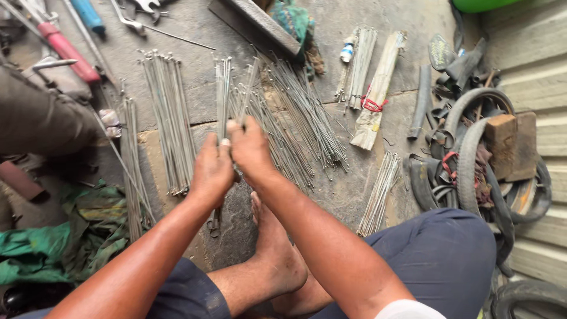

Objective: The person sorts through a large pile of bicycle spokes on the floor, picking them up, grouping them, and setting them down into separate piles.

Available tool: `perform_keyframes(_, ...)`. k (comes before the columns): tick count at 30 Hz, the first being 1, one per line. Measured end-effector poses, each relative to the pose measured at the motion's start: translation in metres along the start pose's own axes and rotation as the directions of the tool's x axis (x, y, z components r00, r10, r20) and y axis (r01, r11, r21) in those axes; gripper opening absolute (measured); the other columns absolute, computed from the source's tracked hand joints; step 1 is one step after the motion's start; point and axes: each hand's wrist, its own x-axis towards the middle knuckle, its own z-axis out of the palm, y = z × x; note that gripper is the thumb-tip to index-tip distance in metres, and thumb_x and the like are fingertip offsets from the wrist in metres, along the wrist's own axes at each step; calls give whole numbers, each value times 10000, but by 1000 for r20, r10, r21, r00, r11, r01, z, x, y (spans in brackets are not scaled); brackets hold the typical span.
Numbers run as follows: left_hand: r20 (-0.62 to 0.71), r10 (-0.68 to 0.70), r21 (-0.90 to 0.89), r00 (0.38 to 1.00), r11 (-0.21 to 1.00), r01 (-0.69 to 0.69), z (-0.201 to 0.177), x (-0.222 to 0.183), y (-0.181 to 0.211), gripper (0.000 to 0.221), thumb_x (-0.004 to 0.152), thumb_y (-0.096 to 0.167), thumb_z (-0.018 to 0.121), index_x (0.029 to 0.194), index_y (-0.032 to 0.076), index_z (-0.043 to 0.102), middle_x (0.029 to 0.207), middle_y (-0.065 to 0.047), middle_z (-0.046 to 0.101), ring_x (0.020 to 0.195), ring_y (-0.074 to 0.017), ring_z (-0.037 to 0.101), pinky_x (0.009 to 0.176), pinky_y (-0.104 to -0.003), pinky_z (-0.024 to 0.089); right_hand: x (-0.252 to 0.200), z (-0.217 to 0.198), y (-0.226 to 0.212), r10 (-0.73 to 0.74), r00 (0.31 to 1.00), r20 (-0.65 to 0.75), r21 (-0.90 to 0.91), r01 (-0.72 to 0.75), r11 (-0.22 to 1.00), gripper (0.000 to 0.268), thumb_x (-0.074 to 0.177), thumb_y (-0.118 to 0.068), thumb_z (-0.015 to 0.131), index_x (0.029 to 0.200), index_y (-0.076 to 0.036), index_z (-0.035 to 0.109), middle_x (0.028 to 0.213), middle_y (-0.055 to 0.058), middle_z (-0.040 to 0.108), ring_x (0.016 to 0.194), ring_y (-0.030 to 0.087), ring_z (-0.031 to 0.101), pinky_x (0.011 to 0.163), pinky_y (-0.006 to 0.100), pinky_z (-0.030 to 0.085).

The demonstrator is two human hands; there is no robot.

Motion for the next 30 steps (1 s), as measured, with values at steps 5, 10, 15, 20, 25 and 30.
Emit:
perform_keyframes(5,245,-356,-144,902,906,397,-24,4,48,285,1050,352,518,1124,83,572,710,-36,571,563,-155,516,459,-349,404,12,-29,-8,-86,975,206,-137,116,984,405,1050,-427,505,1129,-64,666,994,108,722,940,257,696,835,423,545)
perform_keyframes(10,82,-246,-183,966,949,257,-33,-2,62,212,1063,285,506,1076,73,516,690,-7,565,576,-149,580,476,-328,498,38,-87,56,-161,987,6,-437,148,887,295,967,-304,610,1109,-89,753,1022,119,754,950,288,727,880,413,552)
perform_keyframes(15,-53,-43,-160,998,987,34,-33,7,46,135,1096,229,455,1098,106,513,762,53,668,758,-90,698,715,-280,567,40,-151,142,-37,993,-113,-687,-51,725,314,982,-178,589,1280,-124,675,1159,121,694,1020,283,684,877,427,549)
perform_keyframes(20,-136,171,-115,976,976,-186,-25,0,39,145,1153,225,434,1131,103,508,831,-19,612,791,-120,642,693,-326,561,38,-147,164,-42,998,-37,-780,-2,626,503,955,-129,598,1450,-88,517,1072,163,564,867,275,616,702,407,563)
perform_keyframes(25,-155,6,-52,988,999,-14,-26,7,26,147,1100,227,486,1123,83,499,788,-41,599,694,-125,596,613,-334,503,33,-133,158,-26,1000,-9,-793,9,609,345,1006,-129,586,1343,-187,627,1090,98,568,966,235,615,826,372,561)
perform_keyframes(30,-103,-305,-112,947,949,294,-27,17,9,166,1039,223,548,1041,57,534,770,-41,602,637,-127,563,525,-331,464,41,-134,141,-253,967,-38,-856,99,508,476,916,-128,640,1388,-148,585,1094,155,548,1052,325,587,854,444,542)
